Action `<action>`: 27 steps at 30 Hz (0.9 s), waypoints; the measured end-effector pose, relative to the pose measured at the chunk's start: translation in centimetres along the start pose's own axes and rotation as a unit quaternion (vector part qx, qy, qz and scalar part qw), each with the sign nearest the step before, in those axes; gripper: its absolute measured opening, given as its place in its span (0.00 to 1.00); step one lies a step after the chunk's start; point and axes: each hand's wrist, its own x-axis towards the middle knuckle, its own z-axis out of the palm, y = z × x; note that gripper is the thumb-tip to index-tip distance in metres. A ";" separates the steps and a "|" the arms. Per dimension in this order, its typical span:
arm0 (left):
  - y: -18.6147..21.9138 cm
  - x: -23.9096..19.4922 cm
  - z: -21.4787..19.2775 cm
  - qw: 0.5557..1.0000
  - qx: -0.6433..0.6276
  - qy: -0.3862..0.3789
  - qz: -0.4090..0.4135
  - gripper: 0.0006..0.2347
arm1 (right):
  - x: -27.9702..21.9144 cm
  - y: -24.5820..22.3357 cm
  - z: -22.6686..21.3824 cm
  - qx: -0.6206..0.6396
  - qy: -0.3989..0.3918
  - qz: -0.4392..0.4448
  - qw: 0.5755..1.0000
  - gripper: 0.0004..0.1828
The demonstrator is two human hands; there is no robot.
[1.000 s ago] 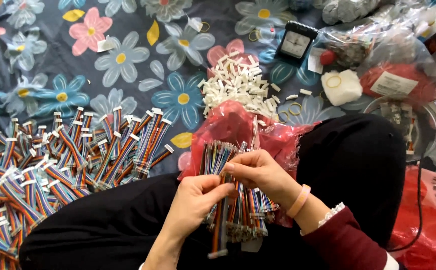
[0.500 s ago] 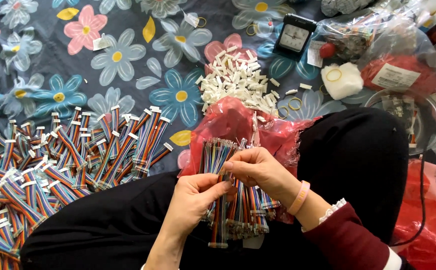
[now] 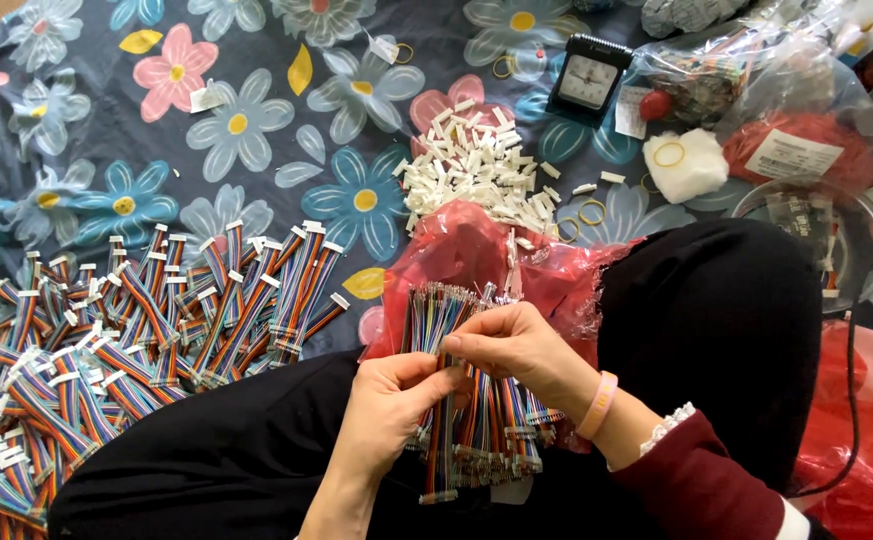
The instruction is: Attaching small plastic connectors to the ends of ribbon cables
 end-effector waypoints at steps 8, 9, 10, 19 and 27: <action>-0.1 -0.1 0.4 1.000 -0.024 -0.003 -0.018 0.07 | -0.6 -0.5 0.9 -0.022 -0.013 -0.014 1.000 0.12; -0.1 -0.1 0.4 1.000 -0.024 -0.003 -0.017 0.07 | -0.7 -0.6 0.9 -0.022 -0.014 -0.015 1.000 0.12; -0.1 -0.1 0.5 0.999 -0.027 -0.005 -0.021 0.07 | -0.9 -0.6 1.0 -0.025 -0.015 -0.017 0.999 0.12; 0.6 -0.6 1.8 0.999 0.028 0.028 0.001 0.07 | -0.6 -0.9 1.4 -0.032 0.023 -0.036 0.999 0.12; -0.3 0.2 2.9 0.993 -0.041 0.107 -0.020 0.09 | 0.2 0.3 0.3 0.081 0.081 0.016 0.993 0.13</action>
